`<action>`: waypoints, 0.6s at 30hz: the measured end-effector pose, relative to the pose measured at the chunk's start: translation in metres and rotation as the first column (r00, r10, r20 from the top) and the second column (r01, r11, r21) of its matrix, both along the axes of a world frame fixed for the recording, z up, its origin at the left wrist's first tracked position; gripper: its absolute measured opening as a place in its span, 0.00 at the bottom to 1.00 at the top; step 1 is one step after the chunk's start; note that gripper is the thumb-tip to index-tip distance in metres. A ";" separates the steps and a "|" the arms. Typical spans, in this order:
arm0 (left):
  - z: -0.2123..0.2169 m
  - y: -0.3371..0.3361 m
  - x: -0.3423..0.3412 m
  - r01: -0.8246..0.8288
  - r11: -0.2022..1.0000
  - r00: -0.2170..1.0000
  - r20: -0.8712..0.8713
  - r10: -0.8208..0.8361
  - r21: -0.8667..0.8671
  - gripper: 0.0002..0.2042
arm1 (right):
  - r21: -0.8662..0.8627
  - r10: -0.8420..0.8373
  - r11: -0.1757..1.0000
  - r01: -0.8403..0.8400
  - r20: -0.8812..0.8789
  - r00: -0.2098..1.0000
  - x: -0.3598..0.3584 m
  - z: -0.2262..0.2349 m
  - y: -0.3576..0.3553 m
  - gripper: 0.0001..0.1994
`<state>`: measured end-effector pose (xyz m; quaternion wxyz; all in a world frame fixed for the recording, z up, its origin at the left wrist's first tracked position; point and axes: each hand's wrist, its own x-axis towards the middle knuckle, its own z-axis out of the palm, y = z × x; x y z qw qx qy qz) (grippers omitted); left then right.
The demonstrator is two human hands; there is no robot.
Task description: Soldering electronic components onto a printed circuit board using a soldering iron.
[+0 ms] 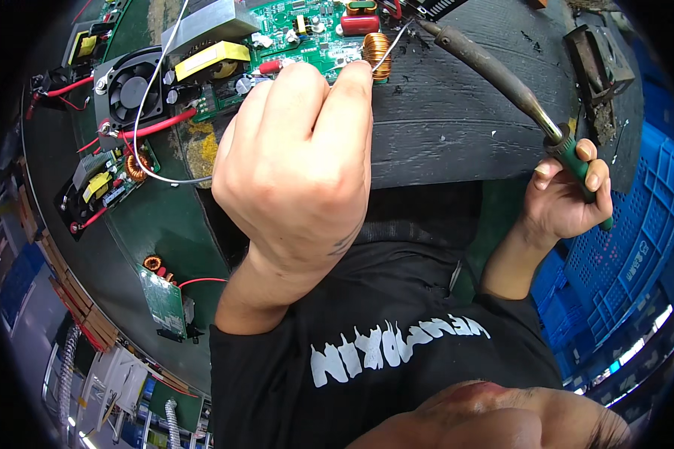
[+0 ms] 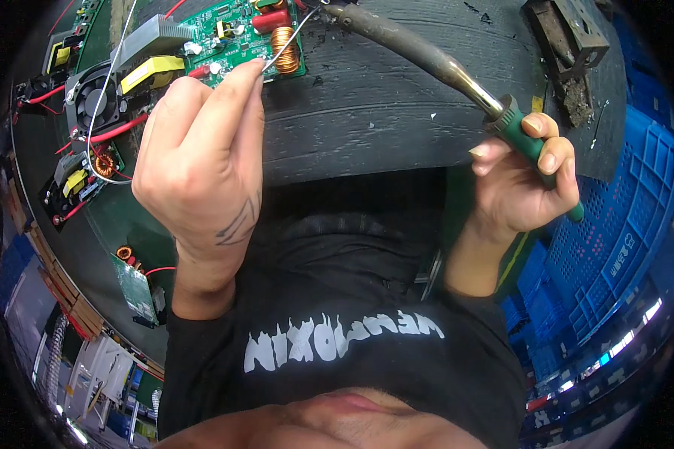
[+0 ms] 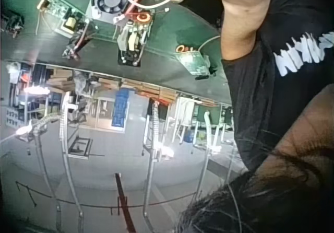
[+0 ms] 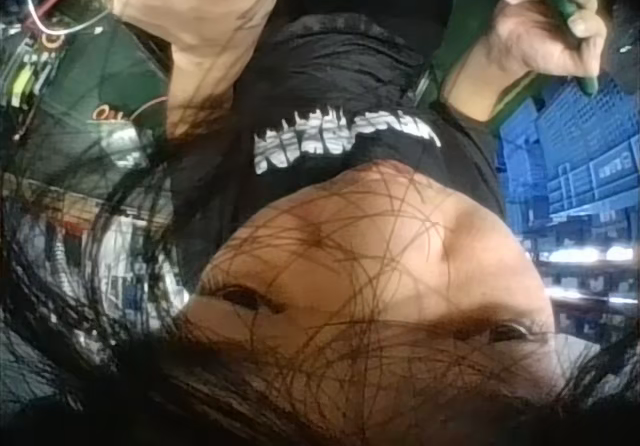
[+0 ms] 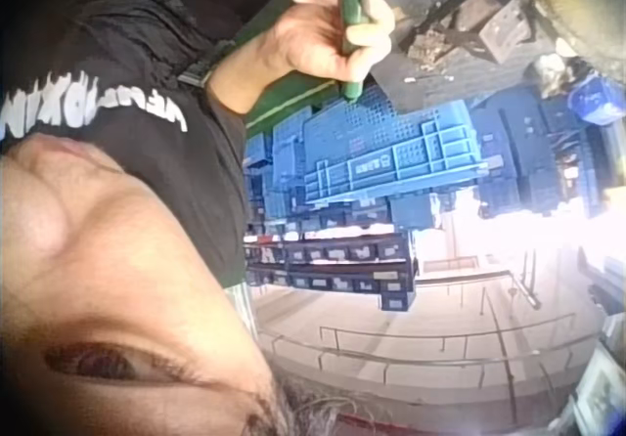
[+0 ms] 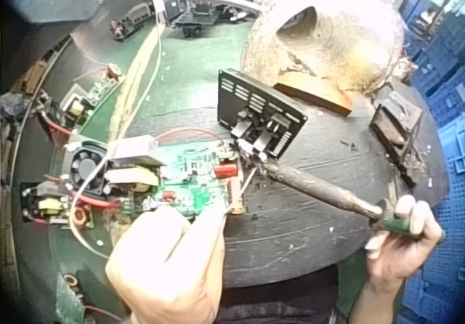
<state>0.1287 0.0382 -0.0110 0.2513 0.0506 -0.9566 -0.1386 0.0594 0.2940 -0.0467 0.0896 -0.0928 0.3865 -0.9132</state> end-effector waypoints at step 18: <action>0.000 0.001 -0.003 -0.006 1.000 1.000 0.019 0.006 -0.004 0.09 | 0.013 0.010 1.000 -0.010 -0.008 1.000 -0.002 0.000 -0.003 0.13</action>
